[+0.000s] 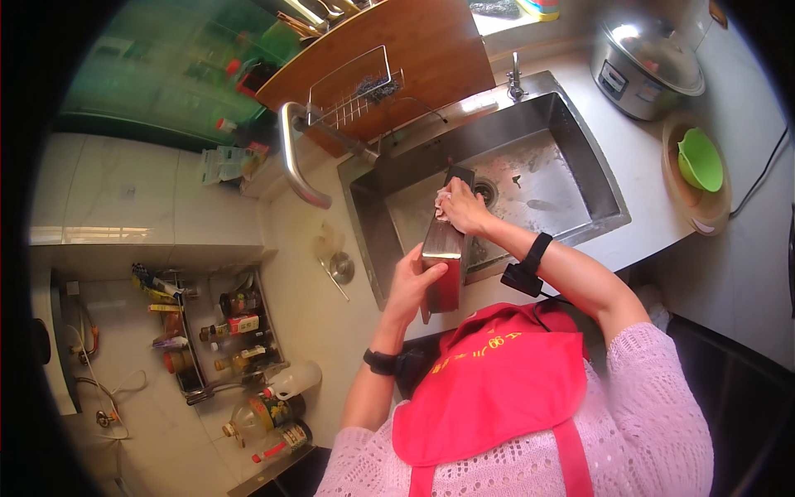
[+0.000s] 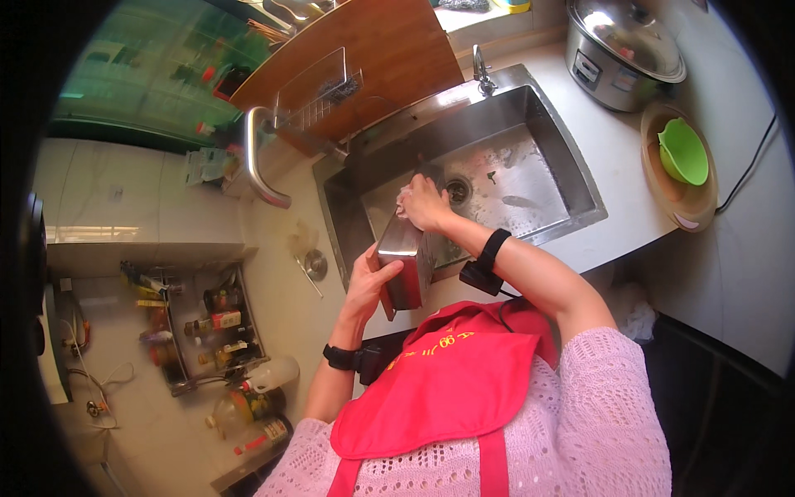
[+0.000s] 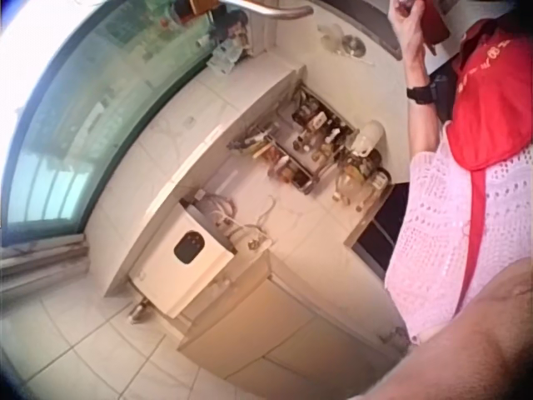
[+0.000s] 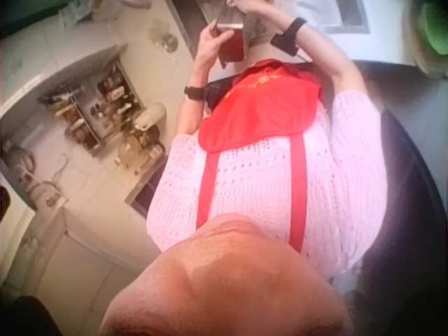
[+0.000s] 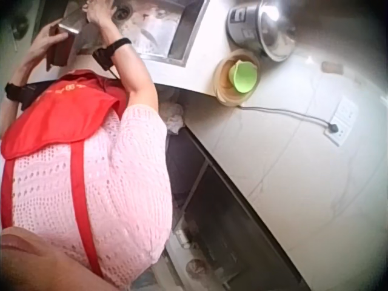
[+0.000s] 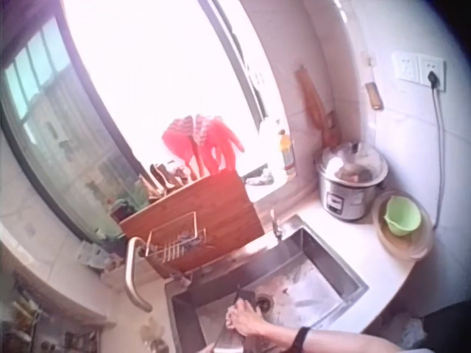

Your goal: The person washes a plastic lid and then wipes down a metal organizer tray and the sink area with a cloth. They then assemble the metal tray by attaching a side component and inserting small pins into the pre-drilled holes.

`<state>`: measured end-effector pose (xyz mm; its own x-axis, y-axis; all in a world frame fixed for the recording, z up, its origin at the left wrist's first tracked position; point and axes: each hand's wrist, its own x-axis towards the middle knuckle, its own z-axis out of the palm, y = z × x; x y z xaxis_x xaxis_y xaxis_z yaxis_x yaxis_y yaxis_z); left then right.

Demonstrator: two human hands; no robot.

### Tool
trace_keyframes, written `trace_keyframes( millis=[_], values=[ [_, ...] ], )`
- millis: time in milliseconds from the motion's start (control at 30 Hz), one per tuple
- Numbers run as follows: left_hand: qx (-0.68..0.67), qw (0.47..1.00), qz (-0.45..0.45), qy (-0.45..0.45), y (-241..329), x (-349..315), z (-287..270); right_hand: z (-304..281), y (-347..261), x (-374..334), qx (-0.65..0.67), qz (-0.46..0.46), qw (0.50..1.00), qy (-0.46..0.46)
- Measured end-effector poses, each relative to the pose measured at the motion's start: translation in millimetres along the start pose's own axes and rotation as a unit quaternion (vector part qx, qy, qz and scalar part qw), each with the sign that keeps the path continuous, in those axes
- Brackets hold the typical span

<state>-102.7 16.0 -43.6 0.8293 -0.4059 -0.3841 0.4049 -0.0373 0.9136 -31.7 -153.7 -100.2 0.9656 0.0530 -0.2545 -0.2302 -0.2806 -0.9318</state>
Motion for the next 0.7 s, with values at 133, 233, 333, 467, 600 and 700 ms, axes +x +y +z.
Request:
trace_keyframes(
  millis=[133,233,333,467,600,700],
  values=[
    [-0.001,1.000,0.013,0.007,-9.4,3.5,-8.6,13.8,-13.0,-22.3,-0.205,-0.085,0.970,-0.102],
    [-0.010,0.999,0.025,0.036,-12.2,-0.1,-11.1,28.8,-17.8,-59.0,-0.148,-0.137,0.972,-0.119],
    [0.018,1.000,0.012,0.016,-11.8,-8.7,-18.2,27.7,-17.0,-59.5,-0.160,-0.141,0.970,-0.114],
    [-0.011,0.999,-0.028,-0.012,-5.1,-38.4,-35.4,19.8,15.7,-10.5,-0.205,-0.088,0.974,-0.024],
    [-0.033,0.998,-0.046,0.003,-3.0,-66.4,-52.7,-6.9,35.4,42.3,-0.178,0.003,0.984,-0.014],
    [-0.043,0.998,-0.047,-0.008,3.6,-70.5,-57.7,-9.6,90.4,88.1,0.023,0.076,0.997,0.002]
  ],
)
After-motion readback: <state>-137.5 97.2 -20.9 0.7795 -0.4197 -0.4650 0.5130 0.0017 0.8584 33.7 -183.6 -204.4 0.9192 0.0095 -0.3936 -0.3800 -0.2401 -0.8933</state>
